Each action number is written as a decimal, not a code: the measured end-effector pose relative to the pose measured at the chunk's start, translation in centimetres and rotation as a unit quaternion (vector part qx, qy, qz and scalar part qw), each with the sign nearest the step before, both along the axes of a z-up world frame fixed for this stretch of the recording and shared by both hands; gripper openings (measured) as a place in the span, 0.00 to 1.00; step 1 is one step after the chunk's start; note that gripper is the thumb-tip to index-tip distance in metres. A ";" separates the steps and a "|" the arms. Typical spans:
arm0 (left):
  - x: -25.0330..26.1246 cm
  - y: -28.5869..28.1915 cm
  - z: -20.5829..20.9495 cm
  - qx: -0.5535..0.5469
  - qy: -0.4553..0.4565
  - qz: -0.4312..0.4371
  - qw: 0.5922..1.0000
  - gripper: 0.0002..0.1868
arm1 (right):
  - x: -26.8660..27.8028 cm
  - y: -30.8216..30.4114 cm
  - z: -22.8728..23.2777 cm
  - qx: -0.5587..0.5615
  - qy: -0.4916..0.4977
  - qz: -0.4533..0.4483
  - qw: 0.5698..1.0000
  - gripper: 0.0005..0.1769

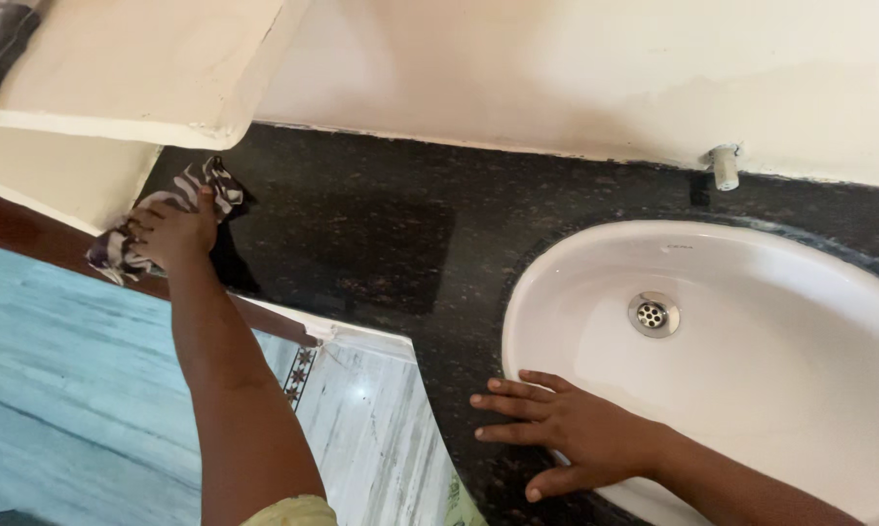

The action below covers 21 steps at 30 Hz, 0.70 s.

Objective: The person wipes the white ceramic sink basin and the surrounding black granite countertop using a striped cloth. They repeatedly wipe different sections of the countertop and sink rim, moving the cloth back and forth to dry or clean the surfaces.

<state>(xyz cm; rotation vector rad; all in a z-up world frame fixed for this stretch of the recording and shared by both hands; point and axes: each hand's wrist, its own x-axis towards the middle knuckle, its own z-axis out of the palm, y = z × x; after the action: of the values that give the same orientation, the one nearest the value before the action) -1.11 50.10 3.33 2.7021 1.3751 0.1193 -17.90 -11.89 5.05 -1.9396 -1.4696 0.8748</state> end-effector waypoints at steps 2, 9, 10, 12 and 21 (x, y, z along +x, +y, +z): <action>-0.9 -1.2 0.4 -0.006 -0.002 0.020 1.000 0.62 | -0.1 0.1 -0.1 0.006 -0.002 -0.001 1.000 0.45; -2.5 -14.7 1.4 -0.028 0.002 -0.062 0.998 0.57 | -0.7 0.2 -0.4 0.001 -0.060 0.013 0.998 0.45; -3.0 -17.0 1.5 -0.020 0.003 -0.093 0.995 0.57 | -0.8 0.2 -0.4 0.006 -0.070 0.015 0.997 0.45; -3.6 -22.3 1.7 -0.007 0.000 -0.177 0.984 0.56 | -0.9 0.1 -0.4 0.011 -0.084 0.015 0.996 0.45; -15.2 -36.3 0.0 0.068 -0.068 -0.554 0.827 0.42 | -1.8 -0.2 0.2 0.015 -0.126 0.006 0.992 0.43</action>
<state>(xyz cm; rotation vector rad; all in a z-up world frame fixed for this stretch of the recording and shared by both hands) -16.33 13.79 3.29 3.0319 -0.3819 0.2883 -19.71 -12.12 5.22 -2.0805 -1.6280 0.6244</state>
